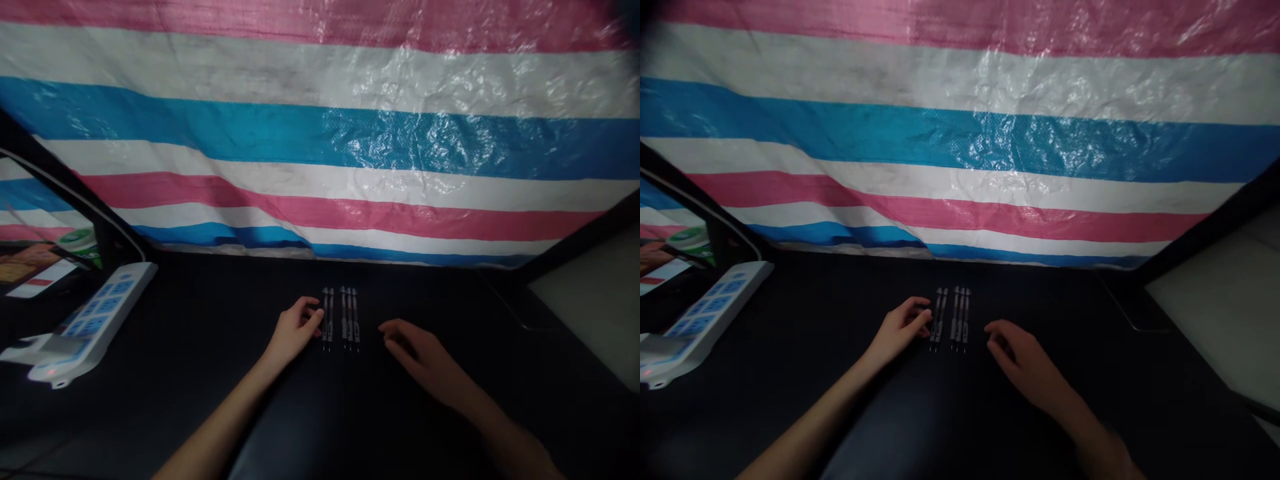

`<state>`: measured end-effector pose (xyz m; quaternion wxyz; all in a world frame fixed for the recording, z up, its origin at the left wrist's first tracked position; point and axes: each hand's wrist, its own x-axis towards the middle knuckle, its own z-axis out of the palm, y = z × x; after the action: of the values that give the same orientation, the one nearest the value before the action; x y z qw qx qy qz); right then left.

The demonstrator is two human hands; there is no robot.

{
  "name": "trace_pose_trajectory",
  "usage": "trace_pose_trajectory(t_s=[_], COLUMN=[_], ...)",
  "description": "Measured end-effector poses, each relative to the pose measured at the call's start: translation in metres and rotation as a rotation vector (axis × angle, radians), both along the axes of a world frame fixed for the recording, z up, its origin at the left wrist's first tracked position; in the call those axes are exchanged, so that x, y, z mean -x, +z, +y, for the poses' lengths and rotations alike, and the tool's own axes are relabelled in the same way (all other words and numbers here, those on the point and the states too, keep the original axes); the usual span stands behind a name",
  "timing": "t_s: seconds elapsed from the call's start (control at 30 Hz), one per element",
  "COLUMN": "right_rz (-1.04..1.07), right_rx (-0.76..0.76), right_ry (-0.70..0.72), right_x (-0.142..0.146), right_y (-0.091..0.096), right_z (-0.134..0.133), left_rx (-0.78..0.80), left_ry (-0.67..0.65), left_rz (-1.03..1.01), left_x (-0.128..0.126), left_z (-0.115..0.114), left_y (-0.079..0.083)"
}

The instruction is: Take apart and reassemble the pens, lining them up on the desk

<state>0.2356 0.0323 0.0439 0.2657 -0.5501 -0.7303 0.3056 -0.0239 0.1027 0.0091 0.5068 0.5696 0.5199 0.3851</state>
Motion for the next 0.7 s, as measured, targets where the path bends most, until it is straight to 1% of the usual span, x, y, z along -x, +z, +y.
trace_pose_trajectory(t_s=[0.03, 0.13, 0.23, 0.3, 0.4, 0.53, 0.7], right_rz=[0.011, 0.057, 0.061, 0.059, 0.055, 0.051, 0.051], right_rx=[-0.034, -0.154, -0.178, -0.181, -0.190, -0.211, -0.238], right_ry=[-0.008, -0.093, -0.112, -0.104, -0.091, -0.071, -0.040], right_x=[-0.005, -0.012, -0.014, -0.013, -0.011, -0.011, -0.012], right_y=[-0.006, -0.027, -0.041, -0.044, -0.042, -0.040, -0.043], right_z=[0.008, 0.026, 0.031, 0.030, 0.028, 0.028, 0.029], left_rx=[0.001, 0.035, 0.045, 0.036, 0.040, 0.082, 0.145], left_ry=[-0.006, -0.026, -0.050, -0.080, -0.132, -0.189, -0.252], left_rz=[-0.014, -0.076, -0.123, -0.138, -0.163, -0.209, -0.263], left_x=[-0.003, -0.011, -0.016, -0.019, -0.023, -0.026, -0.025], left_z=[-0.001, -0.005, -0.008, -0.010, -0.012, -0.014, -0.014], left_y=[-0.001, -0.001, 0.001, 0.001, 0.000, 0.001, 0.000])
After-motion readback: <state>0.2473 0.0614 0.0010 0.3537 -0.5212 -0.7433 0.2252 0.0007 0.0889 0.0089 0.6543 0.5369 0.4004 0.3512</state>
